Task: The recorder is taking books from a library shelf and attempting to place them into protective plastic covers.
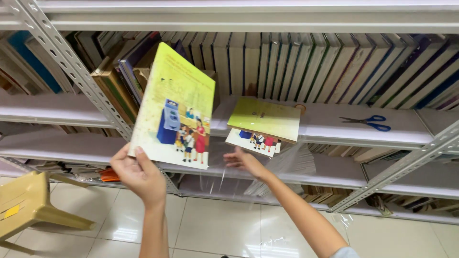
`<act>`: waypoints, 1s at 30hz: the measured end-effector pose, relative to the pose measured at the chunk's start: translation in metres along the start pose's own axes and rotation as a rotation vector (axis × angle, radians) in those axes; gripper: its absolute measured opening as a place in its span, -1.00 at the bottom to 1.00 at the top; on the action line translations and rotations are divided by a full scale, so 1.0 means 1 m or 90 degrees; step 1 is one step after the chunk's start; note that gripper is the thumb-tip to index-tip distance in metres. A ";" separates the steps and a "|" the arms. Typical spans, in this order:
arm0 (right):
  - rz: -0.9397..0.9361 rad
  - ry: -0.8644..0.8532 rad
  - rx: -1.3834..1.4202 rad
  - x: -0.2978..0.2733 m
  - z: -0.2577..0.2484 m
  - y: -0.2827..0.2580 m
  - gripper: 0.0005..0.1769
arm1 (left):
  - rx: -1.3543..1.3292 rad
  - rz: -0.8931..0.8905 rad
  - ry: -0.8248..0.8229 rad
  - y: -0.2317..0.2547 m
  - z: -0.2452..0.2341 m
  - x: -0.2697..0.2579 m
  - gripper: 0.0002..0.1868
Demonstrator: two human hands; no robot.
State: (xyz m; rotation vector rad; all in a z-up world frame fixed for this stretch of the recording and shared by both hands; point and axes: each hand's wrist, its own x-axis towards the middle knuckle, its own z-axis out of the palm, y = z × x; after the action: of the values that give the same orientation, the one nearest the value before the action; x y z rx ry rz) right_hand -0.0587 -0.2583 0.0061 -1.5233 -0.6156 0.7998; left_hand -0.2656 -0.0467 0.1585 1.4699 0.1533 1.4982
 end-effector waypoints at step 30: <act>0.014 0.301 0.424 -0.113 -0.043 0.065 -0.41 | -0.457 -0.838 -0.219 -0.315 -0.048 -0.210 -0.85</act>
State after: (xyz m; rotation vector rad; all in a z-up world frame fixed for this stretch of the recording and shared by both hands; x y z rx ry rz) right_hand -0.0995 -0.3798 -0.0425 -1.0395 0.0313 0.5491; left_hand -0.1837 -0.0089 -0.2125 0.6827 0.2635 0.1547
